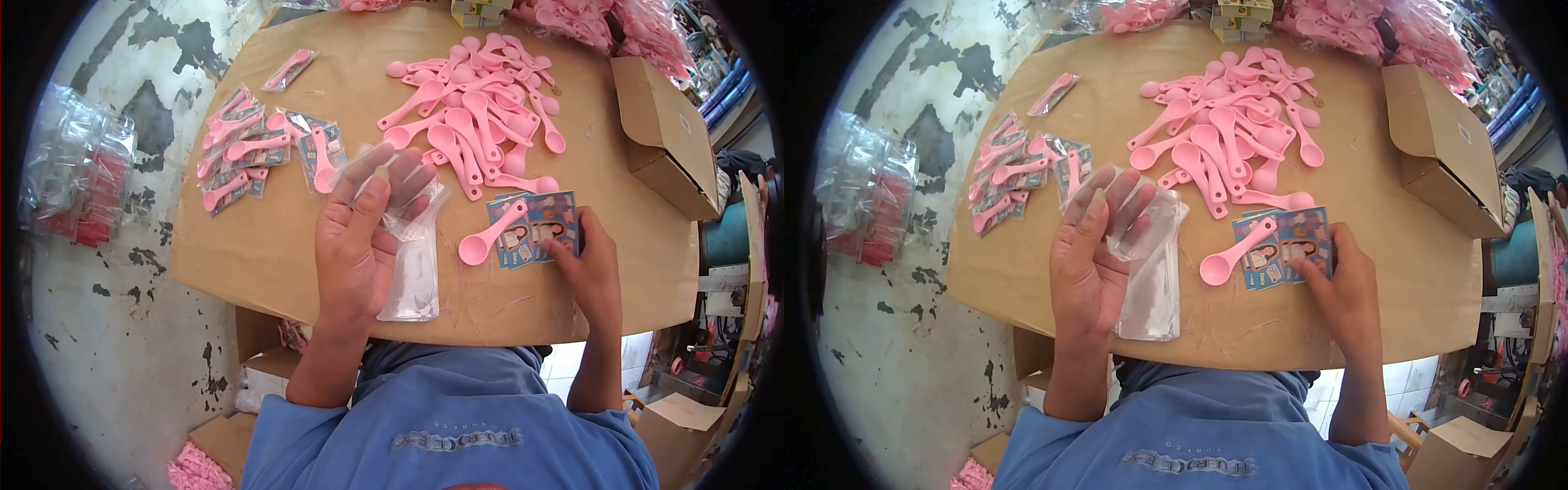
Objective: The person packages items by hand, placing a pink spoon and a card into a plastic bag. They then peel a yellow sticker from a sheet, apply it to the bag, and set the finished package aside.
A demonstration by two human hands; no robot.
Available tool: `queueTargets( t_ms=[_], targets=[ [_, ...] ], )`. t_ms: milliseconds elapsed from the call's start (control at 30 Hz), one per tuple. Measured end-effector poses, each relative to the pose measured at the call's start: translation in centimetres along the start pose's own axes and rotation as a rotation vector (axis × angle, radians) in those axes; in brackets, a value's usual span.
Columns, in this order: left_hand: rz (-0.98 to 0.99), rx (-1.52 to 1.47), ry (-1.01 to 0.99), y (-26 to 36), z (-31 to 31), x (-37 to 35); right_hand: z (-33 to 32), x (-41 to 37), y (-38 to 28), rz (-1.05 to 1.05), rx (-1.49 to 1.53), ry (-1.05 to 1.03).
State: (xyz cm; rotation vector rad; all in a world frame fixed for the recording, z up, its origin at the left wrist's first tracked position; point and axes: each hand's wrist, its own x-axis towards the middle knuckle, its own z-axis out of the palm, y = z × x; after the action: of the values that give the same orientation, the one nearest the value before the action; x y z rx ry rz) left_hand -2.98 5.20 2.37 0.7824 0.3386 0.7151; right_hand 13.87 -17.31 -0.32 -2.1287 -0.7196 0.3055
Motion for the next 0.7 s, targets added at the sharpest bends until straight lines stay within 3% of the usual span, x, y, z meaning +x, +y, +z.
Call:
queueTargets(
  t_ms=[100, 200, 300, 400, 500, 600, 700],
  targets=[
    [0.015, -0.038, -0.015, -0.5, -0.6, -0.4, -0.9, -0.2, -0.1, -0.035, -0.103, 0.227],
    [0.028, -0.067, -0.009, -0.8, -0.3, -0.5, -1.2, -1.3, -2.6, -0.040, 0.116, 0.258],
    [0.013, -0.106, 0.008, -0.8, 0.9, -0.9, 0.1, -1.9, -3.2, -0.261, 0.094, 0.131],
    [0.013, -0.112, -0.007, -1.2, 1.5, -1.1, 1.3, -2.7, -5.0, -0.054, 0.427, -0.099],
    [0.028, -0.099, -0.057, -1.9, 1.2, -1.3, 2.6, -2.9, -6.4, -0.002, 0.618, -0.207],
    [0.038, -0.078, -0.097, -2.2, 1.6, -1.7, 3.2, -2.6, -7.0, 0.041, 0.771, -0.279],
    [0.039, -0.085, -0.103, -2.5, 1.6, -1.8, 4.3, -2.5, -7.0, -0.027, 0.852, -0.167]
  ],
)
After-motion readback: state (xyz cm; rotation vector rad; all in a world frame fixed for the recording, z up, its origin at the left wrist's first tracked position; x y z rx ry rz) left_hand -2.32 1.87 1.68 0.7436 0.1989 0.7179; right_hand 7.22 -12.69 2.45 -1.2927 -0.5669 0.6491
